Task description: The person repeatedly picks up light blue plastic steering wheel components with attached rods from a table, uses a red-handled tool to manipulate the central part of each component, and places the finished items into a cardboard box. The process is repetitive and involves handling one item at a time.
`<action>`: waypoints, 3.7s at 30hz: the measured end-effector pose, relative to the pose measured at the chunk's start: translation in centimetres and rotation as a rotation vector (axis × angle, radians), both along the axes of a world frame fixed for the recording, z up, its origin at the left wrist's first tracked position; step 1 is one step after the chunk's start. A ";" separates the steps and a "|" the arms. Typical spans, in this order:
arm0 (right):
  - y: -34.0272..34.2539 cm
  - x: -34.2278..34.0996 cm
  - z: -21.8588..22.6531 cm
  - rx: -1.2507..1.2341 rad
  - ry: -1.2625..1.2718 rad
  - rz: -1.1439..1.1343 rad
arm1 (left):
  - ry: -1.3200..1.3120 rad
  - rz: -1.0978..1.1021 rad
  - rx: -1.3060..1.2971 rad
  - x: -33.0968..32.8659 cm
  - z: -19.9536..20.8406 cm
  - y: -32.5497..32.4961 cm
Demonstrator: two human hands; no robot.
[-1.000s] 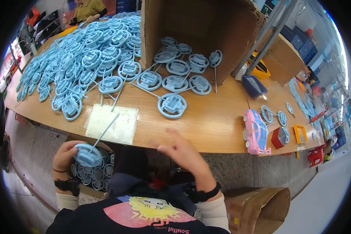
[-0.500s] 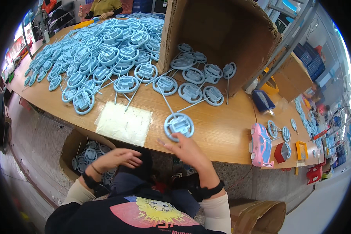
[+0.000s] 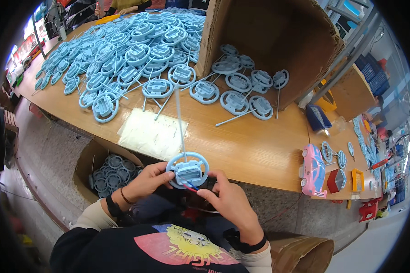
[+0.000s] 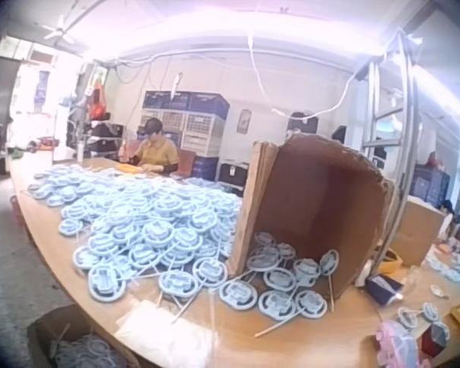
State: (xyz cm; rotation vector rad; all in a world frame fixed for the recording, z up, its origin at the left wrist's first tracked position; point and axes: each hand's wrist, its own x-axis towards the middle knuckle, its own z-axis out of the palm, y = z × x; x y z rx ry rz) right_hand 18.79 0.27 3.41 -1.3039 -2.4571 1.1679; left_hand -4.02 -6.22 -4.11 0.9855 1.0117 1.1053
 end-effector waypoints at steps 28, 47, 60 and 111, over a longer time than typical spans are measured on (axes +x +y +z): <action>0.3 -0.4 -0.7 -0.087 0.275 0.025 | -0.520 -0.046 -0.147 1.9 0.2 0.9; 1.4 1.7 -6.4 -0.378 0.454 -0.050 | 0.637 0.467 -0.142 -19.6 2.6 -11.4; 6.8 4.7 -7.9 -0.224 0.765 -0.355 | 1.147 0.038 0.731 -6.4 6.0 20.2; 4.0 2.2 -6.5 -0.352 0.846 -0.458 | -0.010 0.299 0.708 5.7 4.3 9.8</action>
